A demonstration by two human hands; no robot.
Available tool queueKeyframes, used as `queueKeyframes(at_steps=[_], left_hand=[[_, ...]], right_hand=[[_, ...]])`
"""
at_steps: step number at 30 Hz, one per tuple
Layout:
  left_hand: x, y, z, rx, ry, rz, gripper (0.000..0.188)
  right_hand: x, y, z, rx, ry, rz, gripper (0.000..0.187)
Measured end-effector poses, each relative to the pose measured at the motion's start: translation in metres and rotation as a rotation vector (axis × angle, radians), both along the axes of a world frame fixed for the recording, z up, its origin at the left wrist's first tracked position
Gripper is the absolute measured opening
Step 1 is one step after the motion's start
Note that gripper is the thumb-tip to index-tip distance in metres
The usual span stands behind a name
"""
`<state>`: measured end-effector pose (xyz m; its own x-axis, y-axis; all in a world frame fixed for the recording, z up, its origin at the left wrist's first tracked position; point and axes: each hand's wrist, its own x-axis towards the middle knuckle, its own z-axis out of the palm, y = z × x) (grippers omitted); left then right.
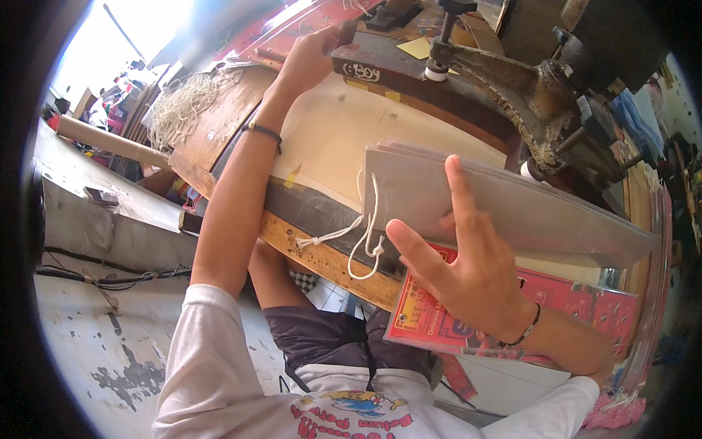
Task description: The person threads a white cord through holes in a pink cardstock cover and a stack of paper, then ties the cord to bind the materials together.
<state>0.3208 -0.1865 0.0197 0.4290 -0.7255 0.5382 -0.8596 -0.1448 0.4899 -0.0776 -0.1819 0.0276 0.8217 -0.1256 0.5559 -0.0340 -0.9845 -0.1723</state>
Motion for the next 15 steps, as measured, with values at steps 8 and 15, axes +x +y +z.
queueKeyframes(at_steps=[8, 15], left_hand=[[-0.001, 0.002, 0.003, -0.01, 0.012, -0.01, 0.039], [0.002, 0.002, 0.001, -0.055, 0.012, -0.058, 0.04]], right_hand=[[0.004, -0.004, 0.02, -0.181, 0.006, -0.087, 0.058], [0.002, 0.003, 0.018, -0.239, -0.058, -0.086, 0.046]])
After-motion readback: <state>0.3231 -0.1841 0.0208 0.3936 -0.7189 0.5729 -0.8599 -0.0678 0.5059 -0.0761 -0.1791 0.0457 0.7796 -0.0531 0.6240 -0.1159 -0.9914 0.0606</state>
